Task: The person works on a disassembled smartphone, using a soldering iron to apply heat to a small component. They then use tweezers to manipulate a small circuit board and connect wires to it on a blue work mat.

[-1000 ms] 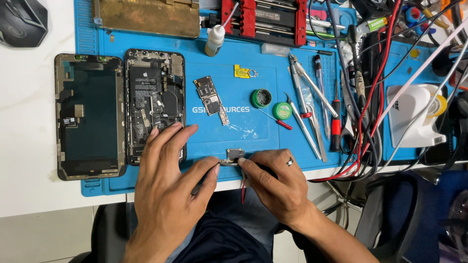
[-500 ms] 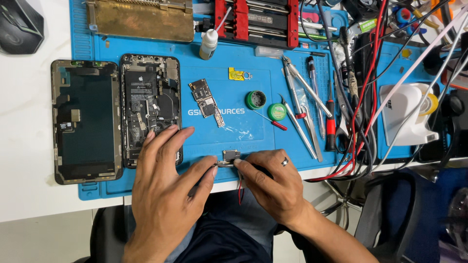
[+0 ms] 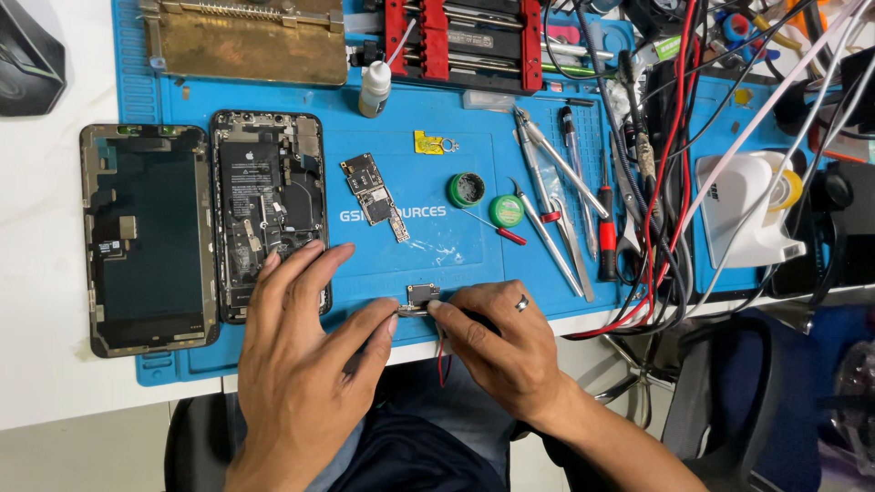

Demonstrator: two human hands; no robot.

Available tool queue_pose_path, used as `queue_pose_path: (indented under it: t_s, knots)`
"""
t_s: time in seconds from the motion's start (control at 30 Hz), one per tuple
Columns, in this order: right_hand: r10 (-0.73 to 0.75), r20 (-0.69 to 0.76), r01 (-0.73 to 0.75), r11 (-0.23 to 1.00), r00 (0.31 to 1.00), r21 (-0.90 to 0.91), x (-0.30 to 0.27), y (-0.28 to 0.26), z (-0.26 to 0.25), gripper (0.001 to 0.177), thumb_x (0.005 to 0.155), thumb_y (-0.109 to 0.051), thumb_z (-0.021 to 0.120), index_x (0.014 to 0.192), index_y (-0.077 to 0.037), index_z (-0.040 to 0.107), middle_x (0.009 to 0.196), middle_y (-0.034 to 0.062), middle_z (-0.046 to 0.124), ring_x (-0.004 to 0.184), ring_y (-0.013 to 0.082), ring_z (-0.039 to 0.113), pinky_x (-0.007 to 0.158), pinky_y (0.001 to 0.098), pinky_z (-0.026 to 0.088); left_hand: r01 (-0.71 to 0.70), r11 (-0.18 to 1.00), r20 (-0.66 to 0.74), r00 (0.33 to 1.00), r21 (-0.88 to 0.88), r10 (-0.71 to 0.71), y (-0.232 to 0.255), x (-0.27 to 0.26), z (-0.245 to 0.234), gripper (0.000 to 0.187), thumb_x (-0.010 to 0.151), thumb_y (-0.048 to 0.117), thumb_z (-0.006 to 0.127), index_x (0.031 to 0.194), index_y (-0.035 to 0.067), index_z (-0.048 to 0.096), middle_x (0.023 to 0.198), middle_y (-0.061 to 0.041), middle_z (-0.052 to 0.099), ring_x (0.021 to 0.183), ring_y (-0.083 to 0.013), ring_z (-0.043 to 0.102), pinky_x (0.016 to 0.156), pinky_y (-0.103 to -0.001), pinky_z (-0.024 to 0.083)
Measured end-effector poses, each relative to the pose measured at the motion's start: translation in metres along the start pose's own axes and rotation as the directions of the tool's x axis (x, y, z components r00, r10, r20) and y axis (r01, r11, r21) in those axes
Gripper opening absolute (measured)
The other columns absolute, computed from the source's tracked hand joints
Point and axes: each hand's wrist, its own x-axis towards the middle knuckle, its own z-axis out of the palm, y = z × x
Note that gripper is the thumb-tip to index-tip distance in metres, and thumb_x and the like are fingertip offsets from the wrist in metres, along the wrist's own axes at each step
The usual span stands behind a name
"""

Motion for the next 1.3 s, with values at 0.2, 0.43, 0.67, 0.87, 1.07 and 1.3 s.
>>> queue_pose_path:
  t_s: [0.2,0.43,0.67,0.87,1.07,1.3]
  knots:
    - [0.003,-0.008,-0.003,1.000,1.000,0.006,0.002,-0.001,-0.001,0.022,0.109,-0.001,0.071,0.131,-0.002,0.072,0.109,0.0150,0.072,0.095,0.0284,0.071,0.083,0.0409,0.055,-0.004,1.000,-0.011,1.000,-0.003,0.003,0.001,0.001,0.000,0.010,0.103,0.023,0.074,0.107,0.022,0.084,0.147,-0.018,0.064,0.143,-0.0441,0.055,0.127,-0.069,0.041]
    - [0.081,-0.034,-0.080,0.996,0.996,0.036,0.004,-0.002,-0.015,0.022,0.107,-0.004,0.072,0.129,0.000,0.075,0.110,0.0179,0.074,0.095,0.0301,0.069,0.083,0.0390,0.057,-0.018,1.000,-0.035,0.999,-0.010,0.018,0.001,0.002,-0.001,0.008,0.101,0.021,0.077,0.105,0.022,0.084,0.147,-0.019,0.065,0.142,-0.0445,0.056,0.124,-0.065,0.044]
    - [0.156,-0.049,-0.162,0.976,0.987,-0.148,-0.017,0.013,-0.039,0.027,0.106,0.001,0.076,0.133,-0.004,0.073,0.111,0.0136,0.073,0.098,0.0277,0.071,0.087,0.0420,0.048,-0.007,1.000,-0.029,1.000,-0.008,0.007,0.002,0.001,0.000,0.009,0.103,0.022,0.074,0.105,0.022,0.083,0.146,-0.017,0.065,0.143,-0.0453,0.055,0.127,-0.069,0.041]
    - [0.173,-0.021,-0.174,0.969,0.985,-0.175,-0.025,0.019,-0.038,0.027,0.108,-0.001,0.073,0.135,-0.006,0.071,0.115,0.0128,0.071,0.101,0.0287,0.069,0.090,0.0430,0.047,-0.009,1.000,-0.035,0.999,0.006,0.009,0.003,-0.001,0.001,0.010,0.103,0.025,0.075,0.105,0.022,0.084,0.147,-0.015,0.064,0.145,-0.0438,0.054,0.128,-0.069,0.041]
    - [0.247,-0.202,-0.245,0.969,0.948,0.034,-0.005,-0.024,-0.053,0.024,0.099,0.004,0.079,0.122,0.003,0.073,0.102,0.0182,0.071,0.089,0.0279,0.074,0.075,0.0302,0.064,-0.046,0.993,-0.175,0.984,-0.111,0.026,0.030,-0.006,-0.003,0.022,0.104,0.026,0.073,0.121,0.014,0.081,0.141,-0.018,0.069,0.138,-0.0429,0.063,0.124,-0.063,0.047]
    - [-0.016,-0.018,0.019,0.984,1.000,0.177,0.005,-0.052,-0.043,0.029,0.110,-0.010,0.072,0.138,-0.002,0.066,0.129,0.0181,0.075,0.096,0.0307,0.075,0.087,0.0408,0.051,0.443,0.433,0.110,0.788,-0.785,-0.606,0.096,-0.045,0.026,0.037,0.100,0.026,0.071,0.119,-0.001,0.086,0.126,-0.015,0.089,0.121,-0.0206,0.084,0.104,-0.031,0.065]
